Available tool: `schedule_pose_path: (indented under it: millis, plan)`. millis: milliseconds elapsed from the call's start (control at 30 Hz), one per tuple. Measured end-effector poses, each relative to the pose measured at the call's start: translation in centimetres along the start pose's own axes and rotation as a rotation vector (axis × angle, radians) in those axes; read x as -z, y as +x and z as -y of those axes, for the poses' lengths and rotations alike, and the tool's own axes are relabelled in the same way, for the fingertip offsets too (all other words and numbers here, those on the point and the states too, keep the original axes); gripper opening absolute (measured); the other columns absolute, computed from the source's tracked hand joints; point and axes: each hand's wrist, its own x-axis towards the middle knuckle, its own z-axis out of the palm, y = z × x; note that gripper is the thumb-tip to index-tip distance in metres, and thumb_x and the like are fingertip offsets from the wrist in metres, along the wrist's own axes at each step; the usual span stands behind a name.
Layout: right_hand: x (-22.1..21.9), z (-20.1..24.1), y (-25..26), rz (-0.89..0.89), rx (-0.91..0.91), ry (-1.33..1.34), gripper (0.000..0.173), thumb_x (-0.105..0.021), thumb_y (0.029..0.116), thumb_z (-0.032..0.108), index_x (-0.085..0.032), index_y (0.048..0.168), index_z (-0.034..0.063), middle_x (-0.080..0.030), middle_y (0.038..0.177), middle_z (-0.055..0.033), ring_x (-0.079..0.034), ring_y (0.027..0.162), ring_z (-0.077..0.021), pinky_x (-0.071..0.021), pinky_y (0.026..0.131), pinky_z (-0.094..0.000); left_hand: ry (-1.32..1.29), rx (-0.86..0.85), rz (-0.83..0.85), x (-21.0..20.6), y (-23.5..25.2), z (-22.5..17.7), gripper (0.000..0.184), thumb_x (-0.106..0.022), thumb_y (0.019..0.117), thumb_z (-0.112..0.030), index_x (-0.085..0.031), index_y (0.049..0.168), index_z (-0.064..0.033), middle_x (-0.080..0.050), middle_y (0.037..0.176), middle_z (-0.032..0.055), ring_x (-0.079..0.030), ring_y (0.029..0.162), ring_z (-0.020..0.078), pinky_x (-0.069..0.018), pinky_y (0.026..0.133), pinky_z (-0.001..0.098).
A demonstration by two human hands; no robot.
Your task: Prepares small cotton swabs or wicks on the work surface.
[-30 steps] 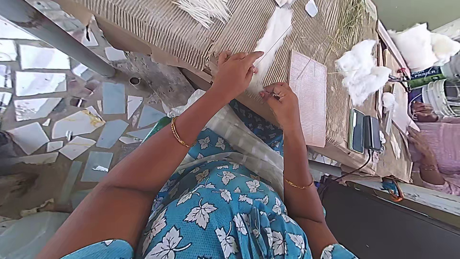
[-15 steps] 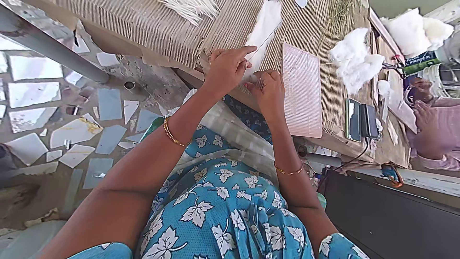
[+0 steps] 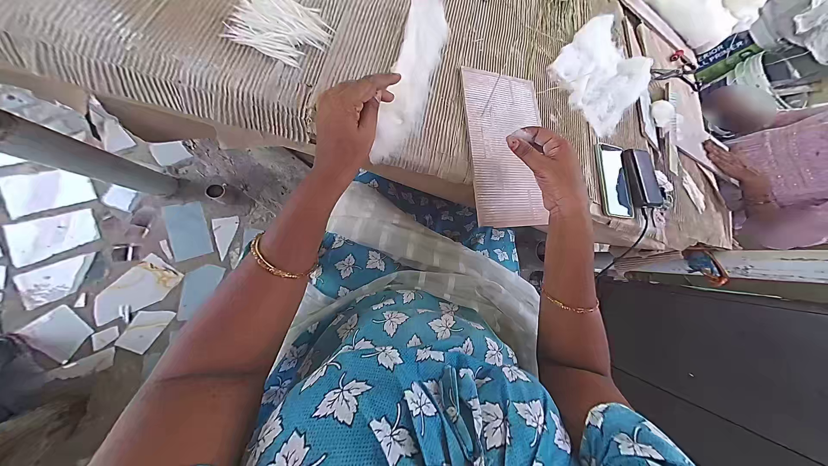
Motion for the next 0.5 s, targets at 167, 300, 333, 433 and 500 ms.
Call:
schedule_pose_path:
  millis: [167, 300, 333, 433, 500]
  plan:
    - [3.9, -2.0, 0.0, 0.112, -0.047, -0.403, 0.028, -0.054, 0.1049, 0.013, -0.07, 0.127, 0.0068, -0.061, 0.135, -0.0203, -0.054, 0.13, -0.0319, -0.0413, 0.109, -0.0502, -0.035, -0.076, -0.059, -0.1, -0.1, -3.2, 0.038, -0.035, 0.1071, -0.003, -0.07, 0.121, 0.0007, -0.072, 0.113, 0.0142, -0.066, 0.099, 0.0139, -0.0513, 0.092, 0.0276]
    - [3.5, -2.8, -1.6, -0.015, 0.053, -0.573, 0.04, -0.045, 0.0996, -0.002, -0.075, 0.121, 0.0117, -0.064, 0.13, -0.0189, -0.055, 0.127, -0.0392, -0.0431, 0.104, -0.0567, -0.063, -0.007, 0.144, -2.2, -0.4, -7.3, 0.042, -0.032, 0.105, -0.001, -0.071, 0.121, -0.0037, -0.067, 0.107, 0.0108, -0.059, 0.091, 0.0129, -0.0469, 0.081, 0.0269]
    - [3.2, -3.2, -1.7, -0.077, 0.098, -0.581, 0.037, -0.046, 0.0996, -0.001, -0.077, 0.116, 0.0115, -0.066, 0.126, -0.0176, -0.057, 0.124, -0.0382, -0.0444, 0.103, -0.0552, -0.068, 0.01, 0.172, -3.2, -0.5, -7.9, 0.042, -0.033, 0.1052, -0.002, -0.071, 0.122, -0.0047, -0.067, 0.104, 0.0097, -0.059, 0.094, 0.0141, -0.0465, 0.084, 0.0283]
    - [3.1, -4.0, -1.6, -0.203, 0.177, -0.579, 0.027, -0.053, 0.1013, 0.006, -0.077, 0.113, 0.0095, -0.068, 0.119, -0.0175, -0.06, 0.117, -0.0389, -0.0462, 0.098, -0.054, -0.03, 0.068, 0.257, -5.7, -0.5, -9.6, 0.04, -0.037, 0.1065, -0.004, -0.07, 0.128, -0.0074, -0.068, 0.104, 0.0106, -0.062, 0.095, 0.0172, -0.0486, 0.087, 0.0324]
    - [3.8, -4.3, -1.6, -0.194, 0.15, -0.539, 0.023, -0.057, 0.1024, 0.013, -0.075, 0.117, 0.0094, -0.067, 0.121, -0.0176, -0.059, 0.118, -0.0382, -0.0458, 0.1, -0.0531, 0.008, 0.08, 0.339, -7.3, -0.3, -10.7, 0.036, -0.044, 0.1052, -0.01, -0.069, 0.131, -0.0097, -0.066, 0.107, 0.0112, -0.061, 0.089, 0.0189, -0.0501, 0.079, 0.0355]
